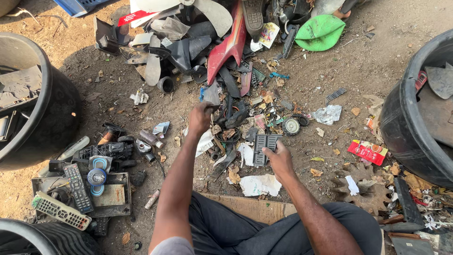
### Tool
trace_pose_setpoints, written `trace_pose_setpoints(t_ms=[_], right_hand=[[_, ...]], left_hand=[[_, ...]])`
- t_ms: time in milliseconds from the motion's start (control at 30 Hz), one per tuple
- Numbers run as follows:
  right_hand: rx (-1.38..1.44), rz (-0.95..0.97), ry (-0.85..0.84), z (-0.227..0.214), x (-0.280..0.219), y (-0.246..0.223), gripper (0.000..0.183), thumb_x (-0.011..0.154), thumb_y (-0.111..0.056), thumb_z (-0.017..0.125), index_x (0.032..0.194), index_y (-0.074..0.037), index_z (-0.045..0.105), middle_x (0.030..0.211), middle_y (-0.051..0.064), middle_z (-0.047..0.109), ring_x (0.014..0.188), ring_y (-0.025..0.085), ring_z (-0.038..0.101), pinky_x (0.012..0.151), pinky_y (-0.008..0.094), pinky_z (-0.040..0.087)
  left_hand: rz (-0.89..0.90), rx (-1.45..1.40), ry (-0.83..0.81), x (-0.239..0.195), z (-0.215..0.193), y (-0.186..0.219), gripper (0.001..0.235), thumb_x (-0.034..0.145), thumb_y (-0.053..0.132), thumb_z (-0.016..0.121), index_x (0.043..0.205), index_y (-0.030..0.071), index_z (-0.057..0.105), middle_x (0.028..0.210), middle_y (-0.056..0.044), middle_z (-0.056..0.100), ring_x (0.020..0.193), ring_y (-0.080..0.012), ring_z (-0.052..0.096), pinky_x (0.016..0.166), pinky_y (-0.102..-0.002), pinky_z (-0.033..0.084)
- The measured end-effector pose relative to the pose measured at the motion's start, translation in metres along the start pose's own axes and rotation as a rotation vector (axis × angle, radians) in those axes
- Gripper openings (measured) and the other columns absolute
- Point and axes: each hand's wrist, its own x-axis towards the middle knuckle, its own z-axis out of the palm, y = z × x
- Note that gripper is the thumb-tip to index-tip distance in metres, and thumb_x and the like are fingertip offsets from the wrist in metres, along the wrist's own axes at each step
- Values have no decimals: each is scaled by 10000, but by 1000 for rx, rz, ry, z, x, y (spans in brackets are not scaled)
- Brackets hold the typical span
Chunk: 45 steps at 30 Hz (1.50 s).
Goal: The person sits on a cardboard sheet and sorts through a pile of electronic waste and debris. They pick up various items such as plastic pieces, remote controls, and metal parts, inspect them, and place them into nearby bins or piles.
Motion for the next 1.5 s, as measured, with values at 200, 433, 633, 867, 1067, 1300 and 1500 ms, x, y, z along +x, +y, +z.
trace_pose_setpoints(t_ms=[200, 433, 633, 867, 1067, 1300, 1500], right_hand=[[87, -45, -2, -5, 2, 2, 280, 927, -54, 608, 1202, -8, 579, 1080, 149, 707, 850, 202, 743, 645, 334, 672], [771, -227, -258, -33, -10, -7, 340, 1023, -135, 559, 1327, 14, 534, 1122, 140, 638, 881, 197, 718, 737, 354, 669], [382, -186, -336, -20, -29, -2, 509, 875, -20, 702, 1341, -12, 497, 1121, 153, 668, 861, 241, 725, 651, 391, 651], [-219, -424, -477, -21, -55, -3, 587, 805, -93, 809, 1342, -47, 576, 1169, 135, 712, 1014, 154, 689, 846, 276, 574], [-475, -311, -199, -7, -59, -4, 361, 872, -266, 810, 1143, -41, 734, 904, 95, 753, 803, 161, 672, 678, 295, 528], [-665, -397, -24, -14, -31, 3, 285, 921, -299, 748, 1061, -53, 778, 989, 62, 738, 813, 163, 690, 701, 317, 546], [-674, -361, -101, -2, -34, 18, 299, 910, -314, 747, 1071, -63, 773, 914, 92, 786, 822, 178, 720, 744, 353, 561]], left_hand=[[3, -1636, -204, -101, 20, 11, 243, 1038, 66, 527, 1258, -7, 600, 1139, -156, 700, 962, -233, 719, 868, -425, 634], [39, -1808, -308, -161, 31, 11, 274, 1017, 108, 522, 1273, 21, 561, 1190, -144, 690, 1020, -254, 717, 876, -444, 621], [-145, -1424, -360, -188, 53, 10, 369, 1025, 149, 536, 1363, 2, 534, 1214, -191, 670, 1083, -294, 689, 927, -467, 610], [384, -184, -205, -222, 48, 23, 710, 755, 478, 847, 1261, 4, 696, 1170, -194, 733, 1049, -286, 692, 902, -408, 538], [-118, -876, -353, -256, 40, 29, 527, 801, 283, 834, 1204, -17, 674, 1030, -180, 745, 845, -252, 738, 793, -417, 636], [-106, -1223, 268, -208, -150, -19, 448, 851, 255, 734, 1193, -17, 634, 1102, -152, 717, 958, -274, 728, 898, -484, 634], [-66, -1460, 816, -158, -265, -44, 955, 962, 304, 840, 1543, -60, 176, 1439, -289, 411, 1311, -390, 483, 1195, -540, 396]])
